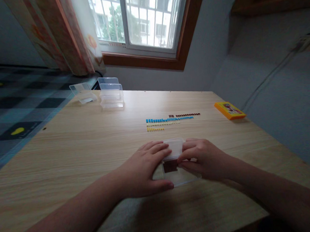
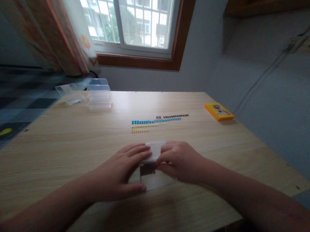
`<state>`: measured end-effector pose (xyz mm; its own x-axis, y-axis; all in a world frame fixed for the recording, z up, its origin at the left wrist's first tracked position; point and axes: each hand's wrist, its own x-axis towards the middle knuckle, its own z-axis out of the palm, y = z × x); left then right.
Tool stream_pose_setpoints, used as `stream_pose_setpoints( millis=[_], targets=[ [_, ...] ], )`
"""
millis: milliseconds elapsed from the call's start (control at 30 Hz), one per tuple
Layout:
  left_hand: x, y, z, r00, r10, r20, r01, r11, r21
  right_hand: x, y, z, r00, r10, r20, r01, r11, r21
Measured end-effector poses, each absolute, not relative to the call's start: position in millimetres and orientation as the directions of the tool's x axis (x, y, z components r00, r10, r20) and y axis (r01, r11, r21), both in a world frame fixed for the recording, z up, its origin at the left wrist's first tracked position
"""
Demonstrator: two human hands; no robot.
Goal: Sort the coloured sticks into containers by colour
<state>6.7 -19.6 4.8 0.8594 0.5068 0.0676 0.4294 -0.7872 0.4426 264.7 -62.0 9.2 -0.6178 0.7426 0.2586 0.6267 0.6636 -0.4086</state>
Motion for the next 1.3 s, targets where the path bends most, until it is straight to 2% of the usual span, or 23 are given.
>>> stream_pose_setpoints(
  millis=[267,400,500,833,1300],
  targets=[
    [6,-19,5,0.859,0.508,0.065,0.434,-0.789,0.435,267,-64,15,-0.64,0.725,0.254,0.61,0.68,-0.407],
    [6,-19,4,0.861,0.505,0.066,0.431,-0.792,0.433,269,-65,20,-0.755,0.619,0.218,0.482,0.748,-0.455],
    [6,-19,4,0.861,0.504,0.066,0.431,-0.793,0.431,268,-64,20,-0.786,0.581,0.212,0.457,0.777,-0.433],
    [7,-19,3,0.861,0.504,0.073,0.426,-0.791,0.438,265,-64,14,-0.789,0.581,0.198,0.488,0.789,-0.373],
    [6,-19,4,0.861,0.502,0.078,0.424,-0.794,0.436,266,-62,14,-0.778,0.579,0.243,0.44,0.779,-0.447]
  ],
)
